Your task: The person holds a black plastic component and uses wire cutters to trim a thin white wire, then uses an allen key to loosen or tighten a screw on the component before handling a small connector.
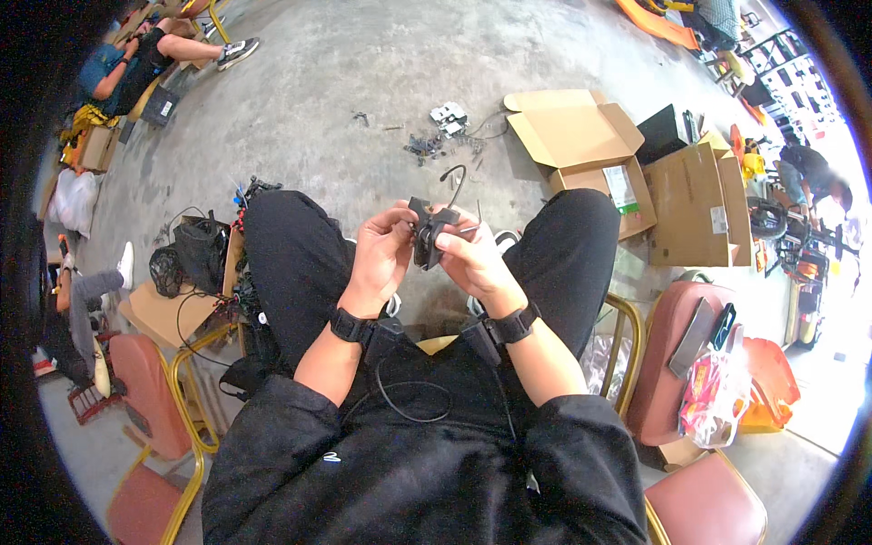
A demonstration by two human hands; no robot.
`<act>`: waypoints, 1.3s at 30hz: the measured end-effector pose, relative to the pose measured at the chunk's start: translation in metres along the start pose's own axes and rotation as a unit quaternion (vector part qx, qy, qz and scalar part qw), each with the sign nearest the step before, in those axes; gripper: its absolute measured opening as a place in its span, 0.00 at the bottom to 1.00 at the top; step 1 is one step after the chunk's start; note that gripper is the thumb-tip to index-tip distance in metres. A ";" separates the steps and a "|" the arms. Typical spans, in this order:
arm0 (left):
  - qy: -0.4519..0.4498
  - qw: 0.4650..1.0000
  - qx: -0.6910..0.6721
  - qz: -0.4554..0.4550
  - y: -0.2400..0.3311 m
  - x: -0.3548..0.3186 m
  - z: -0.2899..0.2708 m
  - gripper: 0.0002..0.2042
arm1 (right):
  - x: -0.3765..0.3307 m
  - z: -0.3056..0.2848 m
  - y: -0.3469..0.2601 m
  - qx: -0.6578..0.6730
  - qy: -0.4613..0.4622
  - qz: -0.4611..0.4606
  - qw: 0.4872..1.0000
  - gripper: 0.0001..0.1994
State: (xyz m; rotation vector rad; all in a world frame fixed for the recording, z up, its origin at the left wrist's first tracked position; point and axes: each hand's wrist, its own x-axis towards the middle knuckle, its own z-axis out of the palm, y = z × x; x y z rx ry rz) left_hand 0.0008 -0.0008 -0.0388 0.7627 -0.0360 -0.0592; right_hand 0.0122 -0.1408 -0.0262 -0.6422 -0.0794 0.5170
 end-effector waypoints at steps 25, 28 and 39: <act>-0.007 0.999 -0.016 0.041 -0.005 -0.004 0.005 0.03 | -0.004 0.000 -0.001 0.022 -0.023 -0.024 0.999 0.17; -0.006 0.997 0.053 0.058 0.000 -0.004 0.007 0.04 | -0.005 0.004 -0.001 0.018 -0.012 -0.028 0.999 0.16; 0.000 0.954 0.252 0.160 0.012 -0.010 0.018 0.10 | -0.008 -0.002 0.003 0.176 0.018 0.083 0.981 0.22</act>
